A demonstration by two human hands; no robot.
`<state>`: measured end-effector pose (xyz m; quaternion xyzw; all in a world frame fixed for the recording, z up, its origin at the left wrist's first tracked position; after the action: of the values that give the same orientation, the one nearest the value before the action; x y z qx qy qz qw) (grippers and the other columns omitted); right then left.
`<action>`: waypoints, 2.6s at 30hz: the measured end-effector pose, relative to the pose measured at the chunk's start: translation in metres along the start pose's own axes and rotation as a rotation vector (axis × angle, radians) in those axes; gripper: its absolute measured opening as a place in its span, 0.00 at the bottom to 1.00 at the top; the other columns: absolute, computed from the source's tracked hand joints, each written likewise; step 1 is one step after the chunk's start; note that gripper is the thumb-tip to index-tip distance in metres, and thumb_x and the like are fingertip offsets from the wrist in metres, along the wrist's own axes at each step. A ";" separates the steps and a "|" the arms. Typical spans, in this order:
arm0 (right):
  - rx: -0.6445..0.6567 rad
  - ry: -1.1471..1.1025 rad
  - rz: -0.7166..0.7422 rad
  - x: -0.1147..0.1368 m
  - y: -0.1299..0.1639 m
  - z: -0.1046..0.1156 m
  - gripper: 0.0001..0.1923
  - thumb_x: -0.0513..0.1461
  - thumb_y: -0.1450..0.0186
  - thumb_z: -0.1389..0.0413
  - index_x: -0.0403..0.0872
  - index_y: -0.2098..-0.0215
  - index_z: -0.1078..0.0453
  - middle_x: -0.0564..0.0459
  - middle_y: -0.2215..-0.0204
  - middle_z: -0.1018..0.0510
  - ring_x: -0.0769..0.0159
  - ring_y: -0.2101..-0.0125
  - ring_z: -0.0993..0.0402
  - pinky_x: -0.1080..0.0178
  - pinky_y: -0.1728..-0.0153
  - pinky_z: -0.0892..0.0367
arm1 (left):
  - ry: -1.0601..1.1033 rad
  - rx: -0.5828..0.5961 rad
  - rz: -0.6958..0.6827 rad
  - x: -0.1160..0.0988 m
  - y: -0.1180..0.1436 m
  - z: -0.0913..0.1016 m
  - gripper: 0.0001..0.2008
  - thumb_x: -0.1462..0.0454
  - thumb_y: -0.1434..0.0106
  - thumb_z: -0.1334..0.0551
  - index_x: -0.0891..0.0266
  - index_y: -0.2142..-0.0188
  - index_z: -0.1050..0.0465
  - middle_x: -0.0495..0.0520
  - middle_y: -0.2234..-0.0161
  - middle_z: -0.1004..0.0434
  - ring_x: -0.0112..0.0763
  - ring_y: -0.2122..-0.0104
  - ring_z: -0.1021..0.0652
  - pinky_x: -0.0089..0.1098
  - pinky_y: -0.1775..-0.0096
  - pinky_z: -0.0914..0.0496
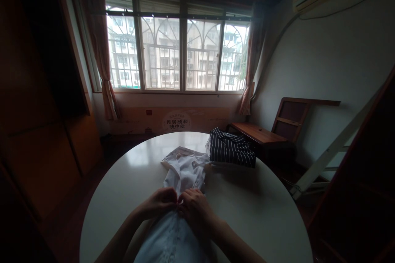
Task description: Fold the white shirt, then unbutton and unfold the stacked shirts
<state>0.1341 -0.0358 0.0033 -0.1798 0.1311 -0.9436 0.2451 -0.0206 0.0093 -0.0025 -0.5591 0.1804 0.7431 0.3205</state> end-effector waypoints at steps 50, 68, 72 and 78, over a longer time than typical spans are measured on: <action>0.037 -0.055 -0.031 0.000 0.001 0.004 0.05 0.38 0.41 0.45 0.45 0.68 0.31 0.53 0.68 0.25 0.66 0.66 0.32 0.64 0.58 0.43 | -0.054 -0.007 0.038 -0.007 0.002 0.000 0.09 0.61 0.48 0.37 0.65 0.72 0.32 0.48 0.73 0.33 0.27 0.71 0.33 0.28 0.68 0.37; 0.015 -0.102 0.008 -0.002 0.001 0.002 0.04 0.37 0.42 0.44 0.45 0.68 0.31 0.53 0.69 0.26 0.66 0.67 0.32 0.63 0.58 0.42 | -0.060 0.023 0.034 -0.005 0.001 0.000 0.10 0.60 0.48 0.38 0.66 0.71 0.33 0.47 0.74 0.35 0.26 0.71 0.34 0.27 0.68 0.38; 0.019 -0.116 -0.002 -0.002 0.002 0.002 0.06 0.38 0.43 0.43 0.45 0.67 0.31 0.53 0.69 0.26 0.66 0.66 0.32 0.62 0.58 0.43 | -0.054 0.025 0.024 -0.007 0.001 -0.001 0.09 0.61 0.48 0.38 0.66 0.72 0.33 0.47 0.74 0.35 0.26 0.72 0.34 0.27 0.68 0.38; 0.013 -0.110 -0.024 -0.004 0.002 -0.001 0.06 0.37 0.44 0.42 0.45 0.68 0.31 0.54 0.69 0.26 0.67 0.66 0.32 0.63 0.57 0.43 | -0.024 0.022 0.029 -0.008 0.002 -0.001 0.09 0.61 0.48 0.37 0.66 0.71 0.32 0.47 0.74 0.34 0.26 0.71 0.34 0.27 0.68 0.38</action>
<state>0.1375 -0.0354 0.0008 -0.2313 0.1092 -0.9360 0.2418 -0.0200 0.0049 0.0045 -0.5438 0.1928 0.7523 0.3179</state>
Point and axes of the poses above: each hand's wrist, its own y-axis away from the middle knuckle, its own z-axis out of the back of the hand, x = y × z, the point moved 2 cm from there along -y, towards the middle knuckle
